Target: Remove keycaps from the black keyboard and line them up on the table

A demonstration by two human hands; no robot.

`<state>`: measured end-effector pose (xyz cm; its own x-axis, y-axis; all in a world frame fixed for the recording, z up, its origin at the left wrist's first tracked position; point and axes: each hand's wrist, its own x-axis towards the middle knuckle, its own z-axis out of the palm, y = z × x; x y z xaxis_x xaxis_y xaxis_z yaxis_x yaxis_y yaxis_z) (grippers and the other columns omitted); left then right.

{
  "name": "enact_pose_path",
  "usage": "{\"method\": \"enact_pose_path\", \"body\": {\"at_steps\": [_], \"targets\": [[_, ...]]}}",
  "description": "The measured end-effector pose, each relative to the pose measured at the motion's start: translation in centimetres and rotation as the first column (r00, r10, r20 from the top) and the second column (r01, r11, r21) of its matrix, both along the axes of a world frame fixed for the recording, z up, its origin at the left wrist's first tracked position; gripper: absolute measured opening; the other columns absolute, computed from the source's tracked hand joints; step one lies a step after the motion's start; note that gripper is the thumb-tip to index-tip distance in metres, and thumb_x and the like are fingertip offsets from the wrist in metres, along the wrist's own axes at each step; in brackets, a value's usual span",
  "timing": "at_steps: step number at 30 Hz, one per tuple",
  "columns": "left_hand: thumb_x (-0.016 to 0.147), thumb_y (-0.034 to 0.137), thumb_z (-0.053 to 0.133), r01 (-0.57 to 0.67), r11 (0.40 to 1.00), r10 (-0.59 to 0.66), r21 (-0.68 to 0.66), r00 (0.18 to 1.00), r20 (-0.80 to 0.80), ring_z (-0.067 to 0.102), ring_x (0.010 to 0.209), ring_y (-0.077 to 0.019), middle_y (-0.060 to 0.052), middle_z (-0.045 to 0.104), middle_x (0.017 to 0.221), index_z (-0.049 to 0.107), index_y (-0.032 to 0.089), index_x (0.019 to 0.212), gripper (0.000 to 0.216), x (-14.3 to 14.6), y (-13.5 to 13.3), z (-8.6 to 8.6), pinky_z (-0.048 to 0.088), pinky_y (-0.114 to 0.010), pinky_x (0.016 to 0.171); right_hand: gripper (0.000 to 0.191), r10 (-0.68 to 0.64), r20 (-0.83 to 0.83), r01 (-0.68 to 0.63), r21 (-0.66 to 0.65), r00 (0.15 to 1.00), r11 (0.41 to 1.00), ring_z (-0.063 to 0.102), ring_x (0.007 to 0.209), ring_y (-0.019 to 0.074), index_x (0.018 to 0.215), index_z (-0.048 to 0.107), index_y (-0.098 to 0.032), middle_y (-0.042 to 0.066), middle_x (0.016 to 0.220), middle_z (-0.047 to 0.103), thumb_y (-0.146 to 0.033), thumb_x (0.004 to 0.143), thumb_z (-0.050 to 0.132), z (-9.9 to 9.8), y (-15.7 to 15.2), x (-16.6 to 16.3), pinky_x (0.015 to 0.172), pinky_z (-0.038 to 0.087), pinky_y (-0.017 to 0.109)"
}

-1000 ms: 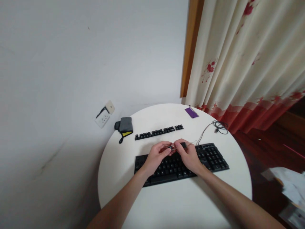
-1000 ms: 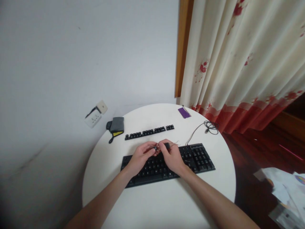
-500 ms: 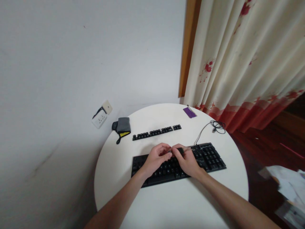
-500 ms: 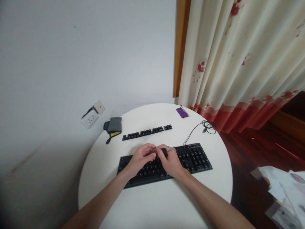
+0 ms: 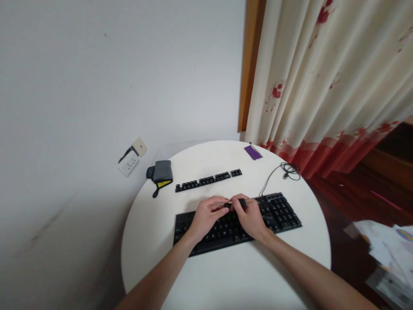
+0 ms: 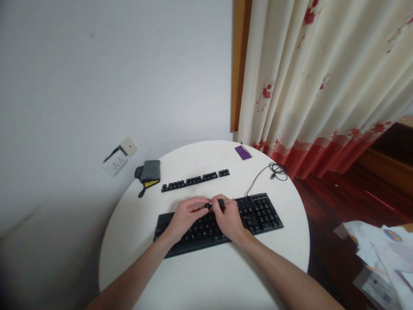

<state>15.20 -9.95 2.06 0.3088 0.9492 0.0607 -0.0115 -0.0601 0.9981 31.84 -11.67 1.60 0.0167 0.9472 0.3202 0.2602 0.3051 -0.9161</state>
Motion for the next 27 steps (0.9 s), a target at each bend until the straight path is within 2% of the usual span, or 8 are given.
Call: {"method": "enact_pose_path", "body": {"at_steps": [5, 8, 10, 14, 19, 22, 27], "targets": [[0.077, 0.028, 0.073, -0.046, 0.999, 0.047, 0.025, 0.998, -0.048, 0.069, 0.086, -0.0205, -0.009, 0.072, 0.102, 0.074, 0.016, 0.095, 0.022, 0.02, 0.13, -0.04, 0.056, -0.035, 0.084, 0.032, -0.058, -0.023, 0.057, -0.039, 0.998, 0.998, 0.064, 0.073, 0.018, 0.066, 0.063, -0.018, 0.004, 0.075, 0.068, -0.03, 0.093, 0.05, -0.13, 0.14, 0.2, 0.071, 0.047, 0.027], [0.08, 0.029, 0.071, -0.094, 0.992, 0.104, 0.078, 0.985, -0.134, 0.068, 0.091, -0.0216, -0.008, 0.073, 0.098, 0.075, 0.017, 0.094, 0.019, -0.12, 0.28, 0.11, 0.054, -0.033, 0.086, 0.031, -0.125, -0.026, 0.124, -0.058, 0.992, 0.991, 0.061, 0.068, 0.0169, 0.069, 0.062, -0.018, 0.002, 0.068, 0.064, -0.031, 0.094, 0.048, 0.04, 0.25, 0.52, 0.068, 0.045, 0.027], [0.08, 0.029, 0.07, -0.118, 0.99, 0.128, 0.078, 0.981, -0.148, 0.068, 0.093, -0.0221, -0.008, 0.074, 0.098, 0.075, 0.017, 0.095, 0.02, -0.19, 0.34, 0.15, 0.053, -0.034, 0.088, 0.031, -0.127, -0.038, 0.126, -0.024, 0.991, 0.992, 0.059, 0.069, 0.0166, 0.073, 0.061, -0.018, 0.001, 0.068, 0.061, -0.031, 0.096, 0.045, 0.17, 0.33, 0.71, 0.07, 0.044, 0.027], [0.077, 0.029, 0.074, -0.111, 0.994, 0.111, -0.005, 0.991, -0.069, 0.068, 0.095, -0.0226, -0.009, 0.074, 0.102, 0.073, 0.016, 0.099, 0.026, -0.14, 0.28, 0.04, 0.052, -0.035, 0.09, 0.026, 0.008, -0.059, -0.004, 0.065, 0.998, 0.998, 0.058, 0.079, 0.0169, 0.085, 0.059, -0.019, 0.002, 0.08, 0.061, -0.028, 0.099, 0.039, 0.17, 0.43, 0.77, 0.078, 0.044, 0.029], [0.073, 0.026, 0.077, -0.101, 0.993, 0.102, -0.06, 0.995, 0.013, 0.068, 0.089, -0.0189, -0.006, 0.074, 0.093, 0.07, 0.016, 0.092, 0.023, -0.15, 0.26, 0.0, 0.052, -0.03, 0.086, 0.021, 0.177, 0.076, -0.185, 0.104, 0.981, 0.977, 0.058, 0.089, 0.0181, 0.102, 0.063, -0.019, 0.005, 0.094, 0.063, -0.021, 0.097, 0.043, 0.12, 0.2, 0.51, 0.083, 0.045, 0.031], [0.073, 0.026, 0.078, -0.107, 0.991, 0.108, -0.078, 0.994, 0.008, 0.068, 0.084, -0.0175, -0.005, 0.074, 0.087, 0.069, 0.016, 0.089, 0.021, -0.32, 0.31, 0.02, 0.052, -0.028, 0.083, 0.015, 0.175, 0.125, -0.191, 0.122, 0.977, 0.974, 0.057, 0.083, 0.0172, 0.102, 0.065, -0.02, 0.004, 0.092, 0.062, -0.019, 0.092, 0.054, 0.17, 0.05, 0.39, 0.078, 0.045, 0.029], [0.075, 0.03, 0.076, -0.079, 0.992, 0.08, -0.099, 0.997, 0.004, 0.068, 0.086, -0.0196, -0.008, 0.074, 0.091, 0.072, 0.015, 0.092, 0.023, -0.53, 0.37, -0.24, 0.052, -0.031, 0.084, 0.013, 0.123, 0.133, -0.135, 0.085, 0.983, 0.987, 0.054, 0.071, 0.0148, 0.099, 0.066, -0.021, 0.002, 0.086, 0.062, -0.02, 0.086, 0.065, -0.04, 0.22, 0.42, 0.068, 0.044, 0.027]]}}
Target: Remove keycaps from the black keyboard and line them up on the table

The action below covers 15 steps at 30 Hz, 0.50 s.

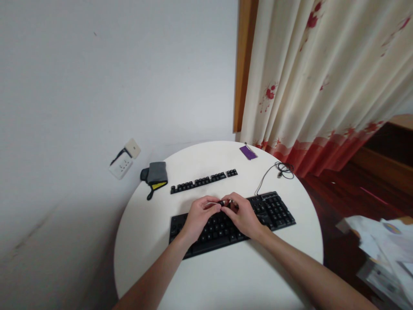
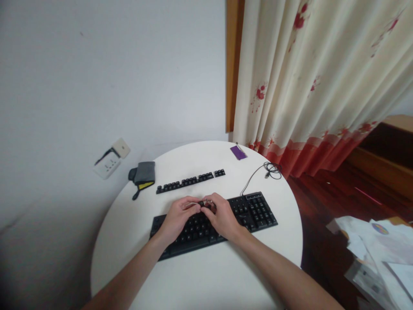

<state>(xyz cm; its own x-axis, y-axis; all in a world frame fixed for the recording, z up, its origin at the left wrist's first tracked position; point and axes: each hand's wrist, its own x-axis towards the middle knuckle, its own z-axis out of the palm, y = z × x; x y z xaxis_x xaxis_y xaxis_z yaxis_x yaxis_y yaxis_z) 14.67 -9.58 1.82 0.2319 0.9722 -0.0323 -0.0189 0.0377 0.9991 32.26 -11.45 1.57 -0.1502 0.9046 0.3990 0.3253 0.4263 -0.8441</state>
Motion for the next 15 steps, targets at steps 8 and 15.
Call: {"method": "enact_pose_path", "body": {"at_steps": [8, 15], "targets": [[0.078, 0.037, 0.073, -0.018, 1.0, 0.018, 0.012, 1.0, -0.004, 0.067, 0.083, -0.0193, -0.009, 0.073, 0.094, 0.071, 0.015, 0.096, 0.028, 0.1, 0.0, 0.1, 0.053, -0.03, 0.078, 0.006, -0.019, 0.018, 0.019, -0.004, 1.0, 1.0, 0.053, 0.066, 0.0132, 0.089, 0.07, -0.019, 0.0, 0.08, 0.065, -0.021, 0.084, 0.068, 0.5, 0.1, -0.2, 0.064, 0.043, 0.025], [0.086, 0.046, 0.061, -0.153, 0.988, 0.152, 0.007, 0.987, 0.057, 0.064, 0.073, -0.0159, -0.009, 0.069, 0.09, 0.067, 0.014, 0.089, 0.034, 0.0, 0.3, 0.7, 0.047, -0.024, 0.06, 0.016, -0.243, 0.114, 0.238, 0.059, 0.963, 0.97, 0.052, 0.059, 0.014, 0.087, 0.072, -0.016, 0.004, 0.079, 0.07, -0.03, 0.08, 0.07, 2.6, 5.9, 4.8, 0.061, 0.042, 0.027]]}}
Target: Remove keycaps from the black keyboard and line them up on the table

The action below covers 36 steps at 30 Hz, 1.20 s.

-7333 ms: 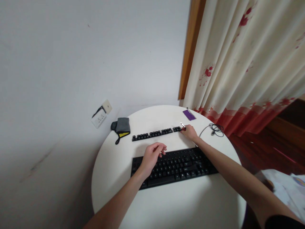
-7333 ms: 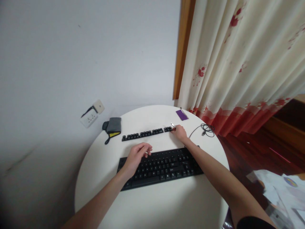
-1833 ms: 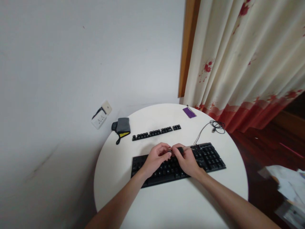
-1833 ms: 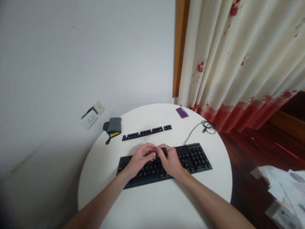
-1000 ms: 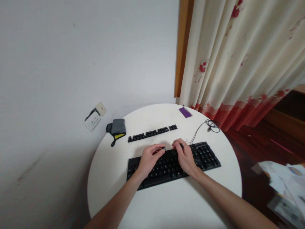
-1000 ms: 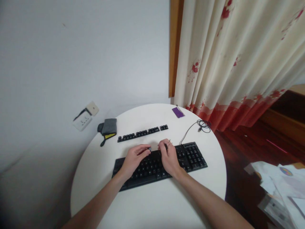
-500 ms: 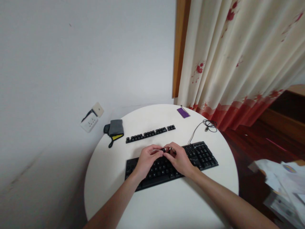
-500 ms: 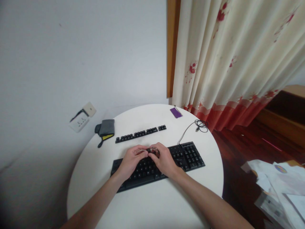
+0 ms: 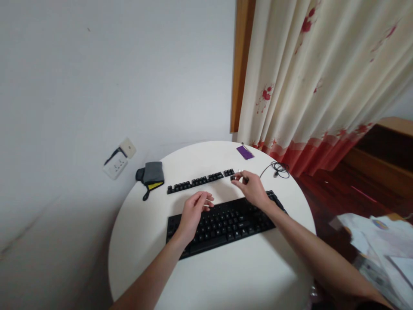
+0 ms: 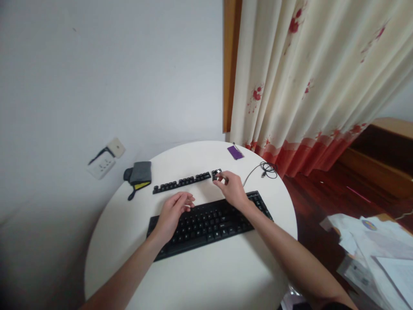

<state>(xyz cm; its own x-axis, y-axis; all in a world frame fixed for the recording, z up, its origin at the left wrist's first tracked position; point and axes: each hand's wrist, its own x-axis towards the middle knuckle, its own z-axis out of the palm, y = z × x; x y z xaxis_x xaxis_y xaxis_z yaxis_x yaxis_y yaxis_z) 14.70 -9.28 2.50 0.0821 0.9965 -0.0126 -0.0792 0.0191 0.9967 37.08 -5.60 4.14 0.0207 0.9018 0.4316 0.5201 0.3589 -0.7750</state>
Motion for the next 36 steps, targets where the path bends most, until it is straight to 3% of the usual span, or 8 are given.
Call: {"method": "enact_pose_path", "body": {"at_steps": [4, 6, 10, 18, 36], "targets": [[0.086, 0.045, 0.061, -0.011, 1.0, 0.011, 0.01, 1.0, 0.027, 0.061, 0.069, -0.0152, -0.007, 0.066, 0.08, 0.066, 0.014, 0.086, 0.032, -0.2, 0.1, -0.1, 0.044, -0.023, 0.057, 0.021, -0.143, 0.156, 0.146, -0.008, 0.977, 0.989, 0.059, 0.065, 0.0178, 0.089, 0.074, -0.014, 0.007, 0.081, 0.073, -0.03, 0.078, 0.07, 0.1, 6.0, 4.7, 0.067, 0.045, 0.03], [0.086, 0.044, 0.06, -0.006, 1.0, 0.006, 0.01, 1.0, 0.024, 0.06, 0.068, -0.0149, -0.006, 0.066, 0.077, 0.065, 0.014, 0.084, 0.031, -0.2, 0.1, -0.1, 0.044, -0.023, 0.057, 0.022, -0.125, 0.296, 0.153, -0.073, 0.947, 0.986, 0.063, 0.072, 0.0197, 0.092, 0.075, -0.014, 0.008, 0.086, 0.074, -0.03, 0.078, 0.069, -0.6, 8.3, 6.3, 0.072, 0.045, 0.03], [0.087, 0.043, 0.059, -0.006, 1.0, 0.006, 0.022, 1.0, -0.001, 0.06, 0.067, -0.0142, -0.005, 0.065, 0.076, 0.065, 0.014, 0.083, 0.03, -0.2, 0.1, -0.1, 0.043, -0.023, 0.057, 0.016, -0.037, 0.382, 0.102, -0.15, 0.923, 0.983, 0.064, 0.076, 0.0201, 0.088, 0.076, -0.015, 0.008, 0.085, 0.074, -0.024, 0.075, 0.071, -3.0, 10.9, 7.4, 0.071, 0.045, 0.028], [0.086, 0.043, 0.059, -0.008, 1.0, 0.008, 0.026, 1.0, -0.004, 0.059, 0.066, -0.014, -0.005, 0.065, 0.075, 0.065, 0.014, 0.081, 0.03, -0.3, 0.0, 0.1, 0.043, -0.024, 0.057, 0.017, 0.073, 0.473, 0.066, -0.27, 0.878, 0.961, 0.065, 0.077, 0.0198, 0.089, 0.076, -0.016, 0.008, 0.086, 0.075, -0.023, 0.074, 0.072, -5.8, 12.6, 6.7, 0.069, 0.043, 0.024], [0.088, 0.041, 0.057, 0.001, 0.999, -0.001, 0.042, 1.0, -0.011, 0.058, 0.065, -0.0136, -0.004, 0.063, 0.072, 0.066, 0.014, 0.081, 0.03, -0.5, 0.0, 0.4, 0.043, -0.023, 0.057, 0.023, 0.191, 0.408, -0.058, -0.315, 0.893, 0.947, 0.062, 0.075, 0.0176, 0.094, 0.074, -0.015, 0.004, 0.082, 0.072, -0.021, 0.071, 0.071, -6.9, 13.7, 7.6, 0.07, 0.045, 0.024]]}}
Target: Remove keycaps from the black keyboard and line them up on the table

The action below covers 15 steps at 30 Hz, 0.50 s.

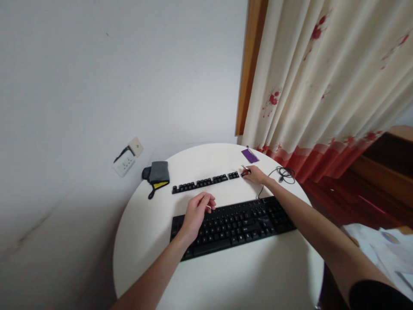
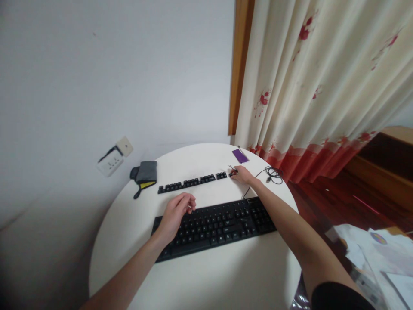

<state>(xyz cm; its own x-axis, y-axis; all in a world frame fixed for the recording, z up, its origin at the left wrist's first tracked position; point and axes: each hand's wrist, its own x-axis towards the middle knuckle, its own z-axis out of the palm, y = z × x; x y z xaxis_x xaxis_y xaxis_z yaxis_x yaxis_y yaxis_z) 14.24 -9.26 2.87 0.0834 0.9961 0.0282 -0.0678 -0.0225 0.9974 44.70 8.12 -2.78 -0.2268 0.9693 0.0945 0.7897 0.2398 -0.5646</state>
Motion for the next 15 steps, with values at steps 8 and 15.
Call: {"method": "enact_pose_path", "body": {"at_steps": [8, 15], "targets": [[0.088, 0.042, 0.057, 0.006, 1.0, -0.006, 0.001, 1.0, -0.001, 0.058, 0.066, -0.0141, -0.004, 0.063, 0.072, 0.066, 0.014, 0.08, 0.03, 0.0, 0.0, -0.1, 0.043, -0.024, 0.057, 0.019, -0.004, -0.033, 0.004, -0.009, 0.999, 1.0, 0.063, 0.074, 0.0177, 0.088, 0.074, -0.016, 0.004, 0.081, 0.072, -0.02, 0.069, 0.072, 0.2, -0.1, -0.2, 0.07, 0.045, 0.025], [0.085, 0.043, 0.06, -0.004, 1.0, 0.004, -0.01, 1.0, -0.01, 0.058, 0.064, -0.014, -0.005, 0.064, 0.071, 0.066, 0.014, 0.078, 0.031, -0.1, 0.0, 0.2, 0.042, -0.024, 0.055, 0.029, -0.048, -0.115, 0.054, 0.056, 0.992, 0.997, 0.061, 0.072, 0.0174, 0.092, 0.072, -0.014, 0.005, 0.083, 0.072, -0.024, 0.064, 0.077, 2.3, -1.2, -0.3, 0.068, 0.045, 0.026]]}}
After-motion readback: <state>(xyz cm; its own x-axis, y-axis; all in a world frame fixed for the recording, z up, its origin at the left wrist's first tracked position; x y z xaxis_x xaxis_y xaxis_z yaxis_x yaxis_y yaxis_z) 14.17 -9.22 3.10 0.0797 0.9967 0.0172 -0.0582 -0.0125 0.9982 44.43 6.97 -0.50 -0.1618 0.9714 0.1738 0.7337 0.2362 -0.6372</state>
